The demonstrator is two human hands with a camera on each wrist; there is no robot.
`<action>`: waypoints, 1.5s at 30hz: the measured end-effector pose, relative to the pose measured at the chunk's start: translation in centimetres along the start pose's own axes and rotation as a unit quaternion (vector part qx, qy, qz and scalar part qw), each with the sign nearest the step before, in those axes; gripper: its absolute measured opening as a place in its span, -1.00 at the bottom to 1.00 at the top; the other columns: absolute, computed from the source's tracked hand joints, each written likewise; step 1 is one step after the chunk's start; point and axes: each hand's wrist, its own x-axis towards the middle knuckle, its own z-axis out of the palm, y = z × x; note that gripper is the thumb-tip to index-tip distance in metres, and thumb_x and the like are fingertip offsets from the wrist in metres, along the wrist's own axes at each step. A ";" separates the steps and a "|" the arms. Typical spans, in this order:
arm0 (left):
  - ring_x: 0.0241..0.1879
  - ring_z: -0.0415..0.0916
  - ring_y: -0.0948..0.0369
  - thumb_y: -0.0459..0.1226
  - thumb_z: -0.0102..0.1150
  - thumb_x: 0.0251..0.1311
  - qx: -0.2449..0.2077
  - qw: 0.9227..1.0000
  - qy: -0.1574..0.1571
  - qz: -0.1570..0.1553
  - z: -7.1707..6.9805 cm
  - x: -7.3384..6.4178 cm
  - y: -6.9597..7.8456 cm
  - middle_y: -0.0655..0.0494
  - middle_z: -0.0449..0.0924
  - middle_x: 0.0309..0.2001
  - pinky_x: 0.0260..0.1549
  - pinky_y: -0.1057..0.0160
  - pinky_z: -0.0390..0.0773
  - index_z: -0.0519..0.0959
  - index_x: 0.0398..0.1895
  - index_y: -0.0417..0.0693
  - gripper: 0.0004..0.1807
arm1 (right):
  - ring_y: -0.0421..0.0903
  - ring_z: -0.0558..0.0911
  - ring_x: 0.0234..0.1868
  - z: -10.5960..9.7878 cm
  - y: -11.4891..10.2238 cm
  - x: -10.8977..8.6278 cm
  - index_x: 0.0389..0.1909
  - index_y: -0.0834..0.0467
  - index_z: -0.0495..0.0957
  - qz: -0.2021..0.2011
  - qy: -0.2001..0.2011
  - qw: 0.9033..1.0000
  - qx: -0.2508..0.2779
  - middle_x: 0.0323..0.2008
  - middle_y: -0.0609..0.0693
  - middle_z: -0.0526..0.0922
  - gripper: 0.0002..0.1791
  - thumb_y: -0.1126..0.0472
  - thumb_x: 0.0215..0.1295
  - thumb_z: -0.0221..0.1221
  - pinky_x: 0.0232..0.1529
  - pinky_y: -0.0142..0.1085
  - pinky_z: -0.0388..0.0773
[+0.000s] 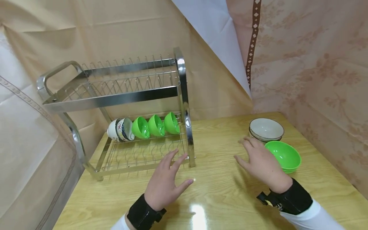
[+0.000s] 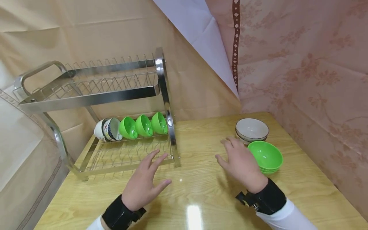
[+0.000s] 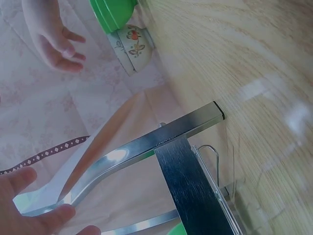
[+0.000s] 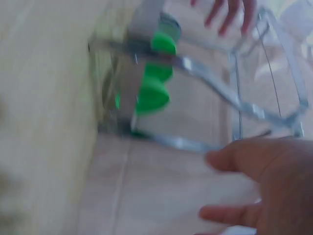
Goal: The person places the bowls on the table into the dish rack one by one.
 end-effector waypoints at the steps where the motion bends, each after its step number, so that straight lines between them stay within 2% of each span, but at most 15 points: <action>1: 0.34 0.01 0.07 0.25 0.19 0.11 0.001 1.000 0.001 0.002 0.0 0.0 0.0 -0.07 0.13 0.42 0.18 -0.16 0.34 0.26 0.43 0.15 -0.15 | 0.29 0.35 0.12 -0.4 0.6 0.1 0.13 0.38 0.41 0.018 -0.001 1.000 -0.001 0.12 0.38 0.40 -0.40 0.01 0.24 0.23 -0.02 0.21 0.45; 4: 0.34 0.02 0.07 0.25 0.17 0.12 0.003 1.000 0.003 0.007 -0.1 0.1 0.0 -0.07 0.14 0.41 0.18 -0.16 0.34 0.27 0.42 0.14 -0.17 | 0.30 0.45 -0.03 -1.6 2.4 0.2 0.05 0.48 0.42 0.073 -0.018 0.997 -0.003 -0.01 0.45 0.44 -0.44 0.07 0.26 0.20 -0.19 0.16 0.52; 6: 0.34 0.02 0.06 0.22 0.19 0.12 0.000 1.000 0.004 0.009 -0.2 0.2 0.1 -0.07 0.14 0.41 0.18 -0.16 0.34 0.27 0.42 0.14 -0.18 | 0.23 0.54 -0.27 -2.2 3.5 0.1 -0.02 0.48 0.43 0.110 -0.045 0.993 -0.004 -0.12 0.44 0.49 -0.47 0.06 0.28 0.17 -0.41 0.05 0.56; 8: 0.34 0.03 0.06 0.20 0.22 0.12 -0.004 1.000 0.003 0.010 -0.2 0.2 0.1 -0.07 0.14 0.40 0.18 -0.16 0.34 0.27 0.42 0.14 -0.18 | 0.11 0.53 -0.49 -2.5 4.5 -0.1 -0.15 0.44 0.46 0.140 -0.081 0.987 -0.004 -0.32 0.34 0.53 -0.51 0.01 0.31 0.13 -0.64 -0.10 0.48; 10: 0.33 0.03 0.06 0.18 0.24 0.11 -0.007 1.000 0.003 0.009 -0.3 0.2 0.2 -0.07 0.15 0.40 0.18 -0.17 0.34 0.27 0.42 0.13 -0.18 | -0.03 0.44 -0.64 -2.6 5.3 -0.2 -0.36 0.32 0.46 0.159 -0.118 0.980 -0.008 -0.51 0.18 0.49 -0.57 -0.04 0.34 0.10 -0.75 -0.25 0.31; 12: 0.33 0.04 0.05 0.17 0.25 0.10 -0.007 1.000 0.003 0.008 -0.3 0.1 0.2 -0.08 0.15 0.40 0.17 -0.17 0.35 0.27 0.42 0.13 -0.17 | -0.10 0.33 -0.70 -2.4 5.9 -0.3 -0.57 0.19 0.38 0.156 -0.142 0.977 -0.011 -0.66 0.02 0.36 -0.58 -0.03 0.35 0.09 -0.75 -0.31 0.19; 14: 0.33 0.05 0.05 0.16 0.26 0.10 -0.007 1.000 0.002 0.006 -0.4 0.1 0.2 -0.08 0.16 0.40 0.17 -0.17 0.35 0.27 0.43 0.13 -0.17 | -0.13 0.28 -0.70 -2.2 6.2 -0.3 -0.70 0.07 0.27 0.145 -0.157 0.977 -0.016 -0.72 -0.09 0.24 -0.55 -0.01 0.34 0.09 -0.71 -0.34 0.14; 18: 0.33 0.04 0.06 0.18 0.23 0.13 -0.006 1.000 -0.006 0.002 -0.4 0.0 0.2 -0.06 0.14 0.40 0.17 -0.17 0.35 0.24 0.44 0.15 -0.17 | -0.15 0.23 -0.71 -1.6 6.5 -0.2 -0.77 0.01 0.23 0.132 -0.168 0.977 -0.020 -0.74 -0.13 0.19 -0.55 0.09 0.32 0.08 -0.70 -0.35 0.12; 23: 0.32 0.06 0.03 0.16 0.18 0.17 -0.008 1.000 -0.005 0.003 -0.4 -0.2 0.2 -0.07 0.13 0.41 0.14 -0.17 0.38 0.22 0.45 0.13 -0.19 | -0.15 0.21 -0.71 -1.4 6.4 0.0 -0.79 0.01 0.21 0.130 -0.167 0.977 -0.021 -0.73 -0.11 0.19 -0.57 0.21 0.28 0.04 -0.70 -0.36 0.08; 30: 0.31 0.09 0.00 0.26 -0.03 0.26 -0.004 1.000 0.001 0.007 -0.3 -0.2 0.1 -0.10 0.13 0.41 0.13 -0.18 0.38 0.18 0.47 0.16 -0.22 | -0.12 0.20 -0.66 -1.7 6.0 -0.1 -0.77 0.03 0.20 0.125 -0.134 0.983 -0.028 -0.70 -0.07 0.21 -0.62 0.30 0.24 -0.08 -0.70 -0.35 0.06; 36: 0.31 0.09 0.01 0.28 -0.01 0.23 0.010 1.000 0.007 -0.001 -0.2 -0.2 0.1 -0.08 0.16 0.40 0.13 -0.18 0.39 0.22 0.45 0.17 -0.22 | -0.12 0.18 -0.64 -2.1 5.7 -0.2 -0.73 0.05 0.19 0.136 -0.137 0.981 -0.014 -0.67 -0.07 0.17 -0.67 0.28 0.24 -0.08 -0.65 -0.33 -0.01; 39: 0.32 0.07 0.03 0.28 0.00 0.23 0.013 1.000 0.003 -0.010 -0.1 -0.1 0.1 -0.07 0.15 0.40 0.12 -0.17 0.39 0.22 0.45 0.18 -0.21 | -0.11 0.19 -0.64 -2.6 5.5 -0.2 -0.70 0.06 0.21 0.152 -0.139 0.979 -0.005 -0.67 -0.07 0.17 -0.69 0.26 0.23 -0.05 -0.65 -0.32 -0.01; 42: 0.30 0.11 0.04 0.25 0.04 0.22 0.007 1.000 0.008 -0.027 -0.2 -0.1 0.0 -0.05 0.16 0.40 0.09 -0.15 0.44 0.22 0.45 0.20 -0.22 | -0.10 0.22 -0.63 -3.5 5.2 -0.3 -0.66 0.09 0.23 0.161 -0.122 0.979 0.002 -0.65 -0.05 0.19 -0.70 0.25 0.27 -0.02 -0.66 -0.32 0.03; 45: 0.23 0.23 0.06 0.17 0.10 0.24 -0.029 0.997 0.024 -0.063 -0.3 -0.1 0.0 0.02 0.20 0.39 -0.14 0.00 0.60 0.25 0.43 0.19 -0.27 | -0.09 0.23 -0.64 -4.4 4.8 -0.5 -0.63 0.10 0.23 0.153 -0.091 0.984 -0.002 -0.65 -0.04 0.17 -0.68 0.22 0.32 0.01 -0.69 -0.33 0.04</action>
